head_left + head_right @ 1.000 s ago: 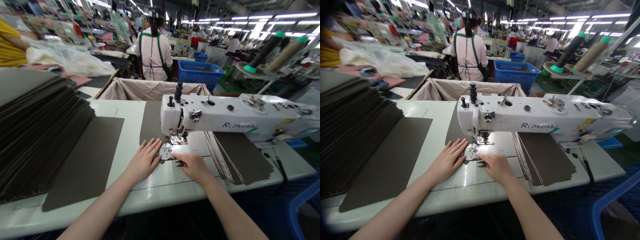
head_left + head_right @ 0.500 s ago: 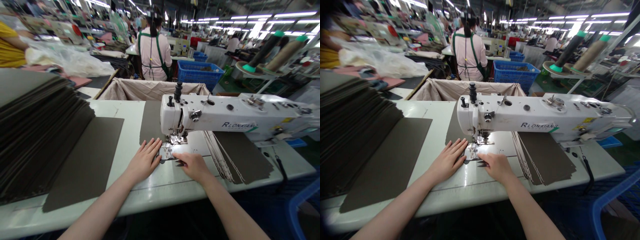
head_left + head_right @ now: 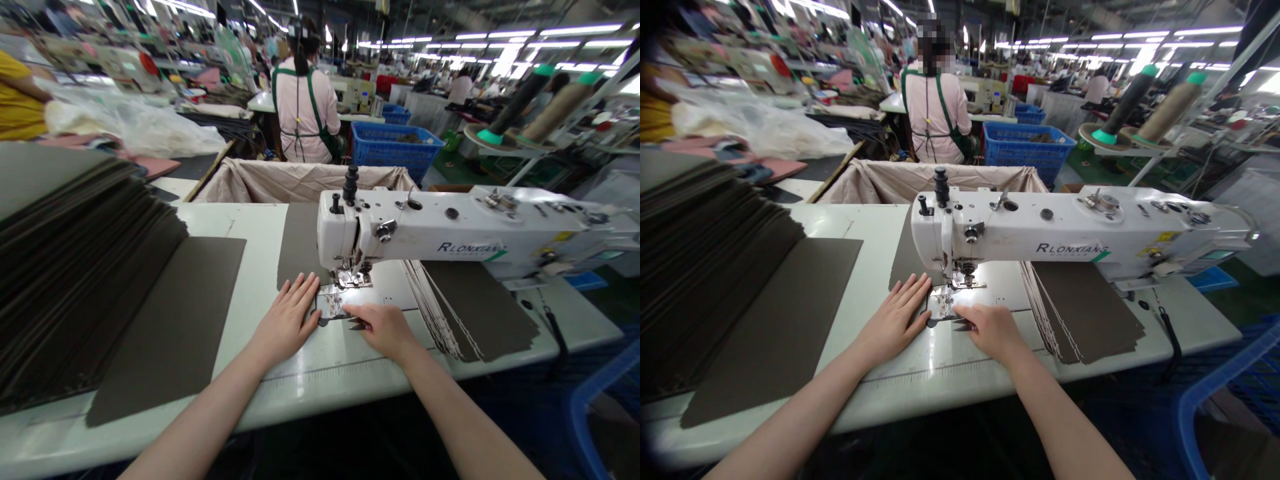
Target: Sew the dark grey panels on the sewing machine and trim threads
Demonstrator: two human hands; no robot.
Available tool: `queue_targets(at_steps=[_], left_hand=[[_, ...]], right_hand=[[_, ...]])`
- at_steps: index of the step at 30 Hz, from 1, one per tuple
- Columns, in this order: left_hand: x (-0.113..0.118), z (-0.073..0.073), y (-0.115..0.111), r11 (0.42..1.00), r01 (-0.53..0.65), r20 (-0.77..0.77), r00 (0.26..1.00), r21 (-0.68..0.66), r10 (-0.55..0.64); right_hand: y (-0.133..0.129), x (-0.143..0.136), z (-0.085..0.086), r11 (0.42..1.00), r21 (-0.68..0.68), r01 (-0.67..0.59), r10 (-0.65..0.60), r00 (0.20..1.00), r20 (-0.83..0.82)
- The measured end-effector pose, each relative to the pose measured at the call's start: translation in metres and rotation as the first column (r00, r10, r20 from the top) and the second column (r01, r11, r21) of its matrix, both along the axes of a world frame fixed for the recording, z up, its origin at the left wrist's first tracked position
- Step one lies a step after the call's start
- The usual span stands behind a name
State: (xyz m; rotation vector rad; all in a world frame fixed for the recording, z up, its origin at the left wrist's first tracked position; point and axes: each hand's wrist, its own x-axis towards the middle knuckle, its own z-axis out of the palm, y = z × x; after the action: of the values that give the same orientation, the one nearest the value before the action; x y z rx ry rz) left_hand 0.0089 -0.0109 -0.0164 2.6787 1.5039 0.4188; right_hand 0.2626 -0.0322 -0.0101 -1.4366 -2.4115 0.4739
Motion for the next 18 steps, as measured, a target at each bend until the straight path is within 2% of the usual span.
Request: queue_targets(at_steps=[5, 13, 15, 18], left_hand=[[0.0, -0.002, 0.0, 1.0, -0.007, 0.007, 1.0, 0.009, 0.007], [0.001, -0.013, 0.005, 0.999, -0.014, 0.004, 1.0, 0.051, 0.014], [0.001, -0.008, 0.006, 0.998, -0.009, 0.001, 1.0, 0.055, 0.009], [0.002, 0.012, -0.004, 0.999, 0.004, -0.009, 1.0, 0.043, -0.003]], right_hand=[[-0.001, 0.0, 0.001, 1.0, -0.001, 0.018, -0.018, 1.0, 0.005], [-0.001, 0.0, 0.003, 0.999, 0.011, 0.04, -0.04, 0.999, -0.02], [-0.001, 0.0, 0.004, 0.999, 0.014, 0.036, -0.036, 0.999, -0.034], [-0.002, 0.001, 0.007, 0.999, 0.012, 0.03, -0.029, 0.997, -0.068]])
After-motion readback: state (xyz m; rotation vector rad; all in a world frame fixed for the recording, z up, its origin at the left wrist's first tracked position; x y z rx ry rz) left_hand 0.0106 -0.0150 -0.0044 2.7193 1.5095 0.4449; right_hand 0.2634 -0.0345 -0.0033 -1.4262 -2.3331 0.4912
